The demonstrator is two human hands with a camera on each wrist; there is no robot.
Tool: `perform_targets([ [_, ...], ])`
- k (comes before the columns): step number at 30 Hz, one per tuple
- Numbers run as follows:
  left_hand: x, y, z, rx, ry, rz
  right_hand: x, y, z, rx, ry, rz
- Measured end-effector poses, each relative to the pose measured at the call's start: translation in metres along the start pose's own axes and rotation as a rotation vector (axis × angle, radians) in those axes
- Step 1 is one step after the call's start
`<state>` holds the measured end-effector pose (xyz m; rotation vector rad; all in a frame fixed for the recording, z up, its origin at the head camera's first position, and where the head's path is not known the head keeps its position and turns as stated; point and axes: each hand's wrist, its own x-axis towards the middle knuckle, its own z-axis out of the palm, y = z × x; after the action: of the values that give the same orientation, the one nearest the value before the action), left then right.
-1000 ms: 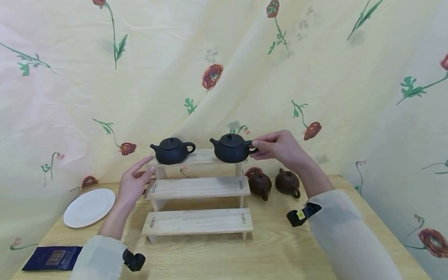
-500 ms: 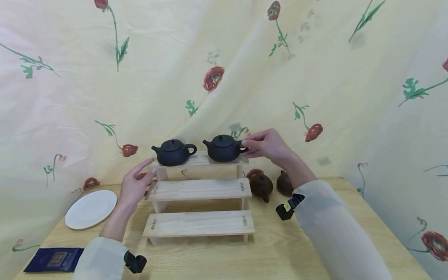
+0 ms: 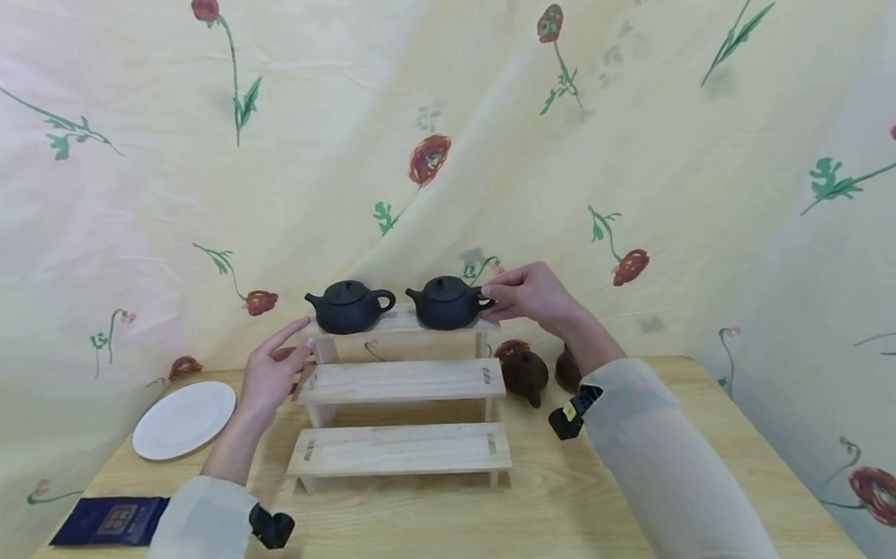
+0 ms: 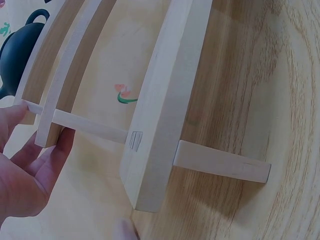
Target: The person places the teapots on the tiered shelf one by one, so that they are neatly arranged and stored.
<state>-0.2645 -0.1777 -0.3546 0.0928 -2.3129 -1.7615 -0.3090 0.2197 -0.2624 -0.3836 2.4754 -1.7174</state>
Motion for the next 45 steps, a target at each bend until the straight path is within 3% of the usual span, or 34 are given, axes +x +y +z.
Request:
perform_targets([
  [15, -0.0003, 0.0011, 0.0007, 0.015, 0.010, 0.004, 0.0088, 0.0021, -0.0011, 0.005, -0.022, 0.018],
  [45, -0.0002, 0.0005, 0.0015, 0.015, 0.009, -0.012, 0.0085, -0.0022, -0.0048, -0.006, -0.069, 0.064],
])
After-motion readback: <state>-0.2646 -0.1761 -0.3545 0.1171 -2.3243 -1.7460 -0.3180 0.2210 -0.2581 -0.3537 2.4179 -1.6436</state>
